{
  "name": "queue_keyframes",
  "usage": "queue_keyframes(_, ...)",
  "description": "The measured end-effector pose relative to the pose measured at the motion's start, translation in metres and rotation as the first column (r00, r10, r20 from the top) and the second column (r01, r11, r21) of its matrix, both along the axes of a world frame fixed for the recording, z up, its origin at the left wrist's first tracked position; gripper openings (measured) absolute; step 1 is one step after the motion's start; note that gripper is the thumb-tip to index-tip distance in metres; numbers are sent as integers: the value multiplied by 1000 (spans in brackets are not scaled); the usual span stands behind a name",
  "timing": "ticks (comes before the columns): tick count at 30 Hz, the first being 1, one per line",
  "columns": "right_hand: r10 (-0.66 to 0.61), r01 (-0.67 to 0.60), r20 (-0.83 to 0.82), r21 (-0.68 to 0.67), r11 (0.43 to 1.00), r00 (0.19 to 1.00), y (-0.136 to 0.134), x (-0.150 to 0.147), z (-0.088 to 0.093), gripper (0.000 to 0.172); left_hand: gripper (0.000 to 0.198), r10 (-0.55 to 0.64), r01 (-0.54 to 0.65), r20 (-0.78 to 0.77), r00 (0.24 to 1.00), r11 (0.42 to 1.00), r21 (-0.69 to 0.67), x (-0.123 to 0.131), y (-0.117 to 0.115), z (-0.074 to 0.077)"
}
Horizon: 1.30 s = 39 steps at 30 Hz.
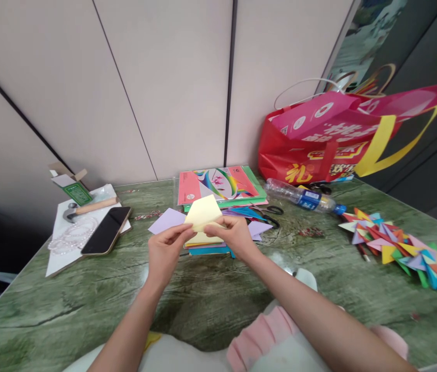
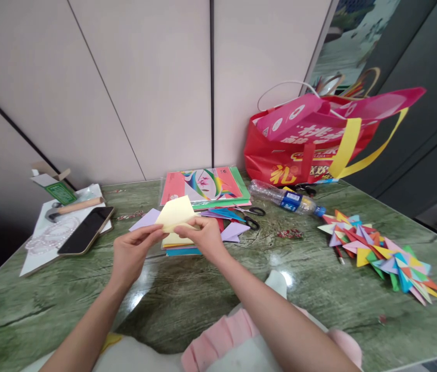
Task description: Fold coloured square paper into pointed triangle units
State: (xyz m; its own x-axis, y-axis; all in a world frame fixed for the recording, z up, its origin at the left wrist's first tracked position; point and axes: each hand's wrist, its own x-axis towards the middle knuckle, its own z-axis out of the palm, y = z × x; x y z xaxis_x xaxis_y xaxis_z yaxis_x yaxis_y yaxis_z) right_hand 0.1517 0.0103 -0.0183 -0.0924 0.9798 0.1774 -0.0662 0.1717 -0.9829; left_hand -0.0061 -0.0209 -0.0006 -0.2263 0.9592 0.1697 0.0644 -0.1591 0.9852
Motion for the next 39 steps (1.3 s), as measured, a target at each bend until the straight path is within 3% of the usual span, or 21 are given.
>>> queue_keyframes(8, -2, 3, -55, 32, 999, 998, -3, -1, 4, 21, 23, -86, 87, 144, 986, 996, 1, 1, 0, -1)
queue_keyframes(19, -17, 18, -85, 9, 1000, 996, -4, -2, 4, 20, 20, -93, 83, 225, 970, 995, 54, 3, -1, -2)
queue_keyframes(34, -37, 33, -109, -38, 999, 993, -5, -2, 3, 25, 22, -100, 95, 138, 985, 995, 41, 2, -1, -1)
queue_keyframes(39, -47, 47, -50, -2, 999, 998, -7, -2, 5, 25, 21, -89, 87, 101, 991, 996, 19, 0, -1, -1)
